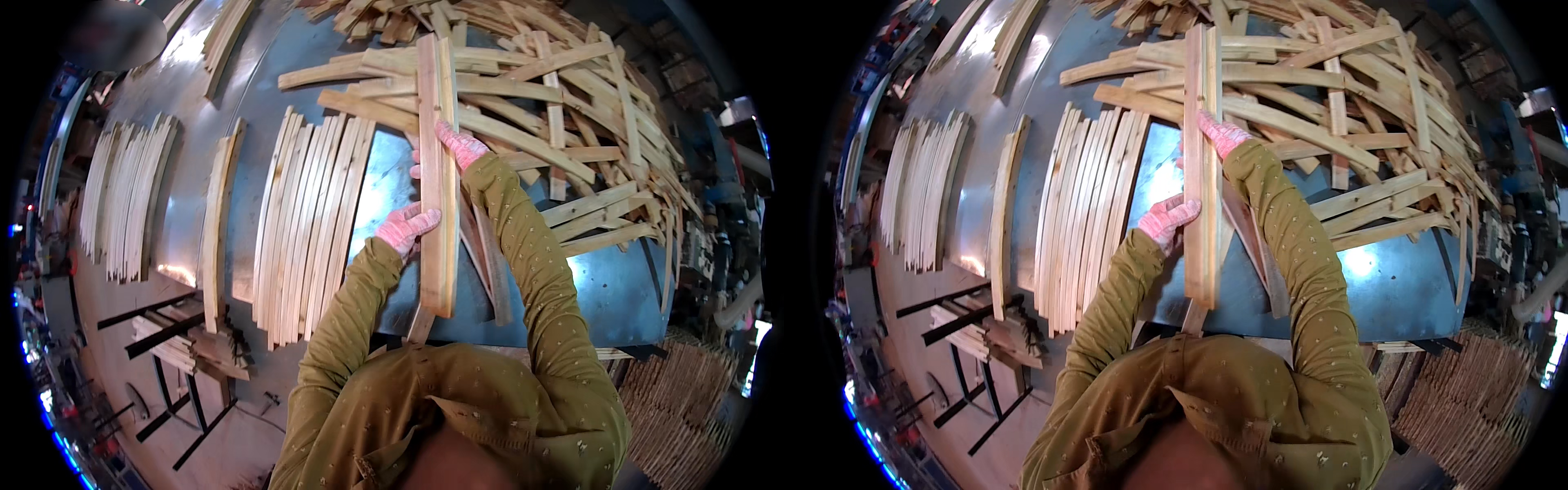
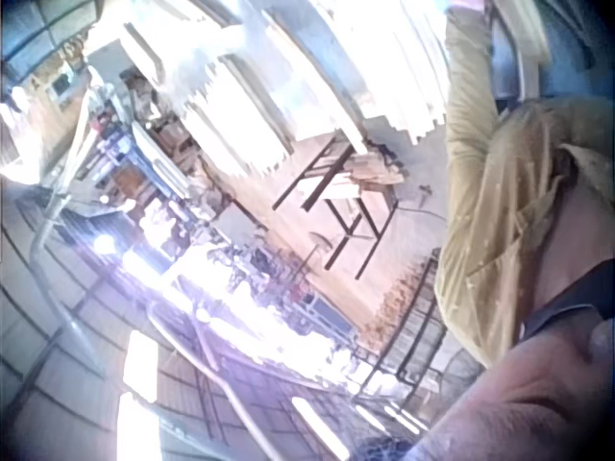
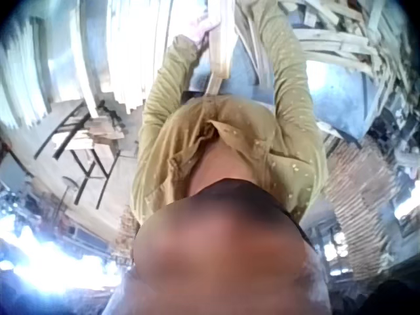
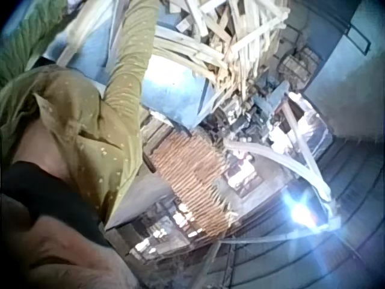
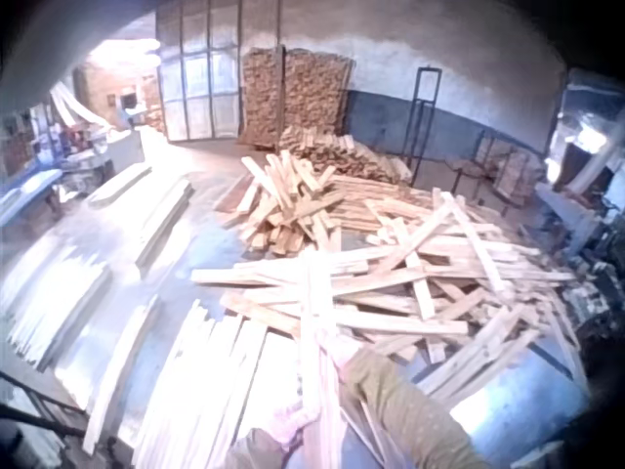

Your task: The person sorts thin wooden strips from a large pile on a metal table. They pick up individual strips, inspect them, and place them into a neat stack. The person occasionally gathers the stack and moves it to a nearby rack before returning to sort more strips.

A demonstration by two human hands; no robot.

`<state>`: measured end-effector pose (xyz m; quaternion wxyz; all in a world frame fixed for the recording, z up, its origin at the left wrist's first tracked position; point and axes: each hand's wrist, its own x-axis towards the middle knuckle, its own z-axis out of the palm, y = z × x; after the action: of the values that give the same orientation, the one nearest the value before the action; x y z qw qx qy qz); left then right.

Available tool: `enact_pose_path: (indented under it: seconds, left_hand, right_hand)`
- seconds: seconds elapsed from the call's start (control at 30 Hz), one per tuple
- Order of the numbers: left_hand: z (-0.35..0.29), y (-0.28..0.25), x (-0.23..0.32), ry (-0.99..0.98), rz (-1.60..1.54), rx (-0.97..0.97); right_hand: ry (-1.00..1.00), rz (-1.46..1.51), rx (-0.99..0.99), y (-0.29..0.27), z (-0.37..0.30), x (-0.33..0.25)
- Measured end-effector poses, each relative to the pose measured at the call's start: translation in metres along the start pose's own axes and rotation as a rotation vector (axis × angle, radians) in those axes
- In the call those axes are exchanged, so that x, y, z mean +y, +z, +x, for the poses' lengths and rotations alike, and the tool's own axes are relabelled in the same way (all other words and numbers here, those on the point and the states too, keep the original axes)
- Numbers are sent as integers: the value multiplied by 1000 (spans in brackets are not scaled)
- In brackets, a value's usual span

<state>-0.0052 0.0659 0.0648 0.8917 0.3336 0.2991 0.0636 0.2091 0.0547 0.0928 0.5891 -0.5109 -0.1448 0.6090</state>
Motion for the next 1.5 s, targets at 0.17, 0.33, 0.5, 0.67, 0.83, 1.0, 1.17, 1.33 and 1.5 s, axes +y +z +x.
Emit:
enact_pose_path:
  seconds: [0.17,0.33,0.5,0.67,0.83,1.0,1.17,1.33,1.5]
  left_hand:
    - [-23,-74,-51,192,744,443]
    - [-62,-54,-89,249,899,426]
    - [-73,-26,-98,-45,1112,833]
    - [-101,-43,-137,314,1309,940]
    - [-114,-54,-128,376,1499,958]
    - [-116,-74,-103,415,1769,845]
    - [-114,-81,-106,457,1861,847]
    - [-118,-73,-102,352,1681,814]
    - [-116,-73,-108,259,1420,828]
  right_hand:
    - [-22,177,98,-26,38,67]
    - [-69,-732,637,52,30,145]
    - [-572,-1379,490,35,47,9]
    - [-653,-2084,326,-14,187,-90]
    - [-449,-2108,42,10,211,-60]
    - [-278,-1969,201,-42,190,-86]
    - [-256,-1432,503,-139,113,-102]
    - [-108,-937,118,-73,-50,25]
    - [162,-1141,3,53,-127,206]
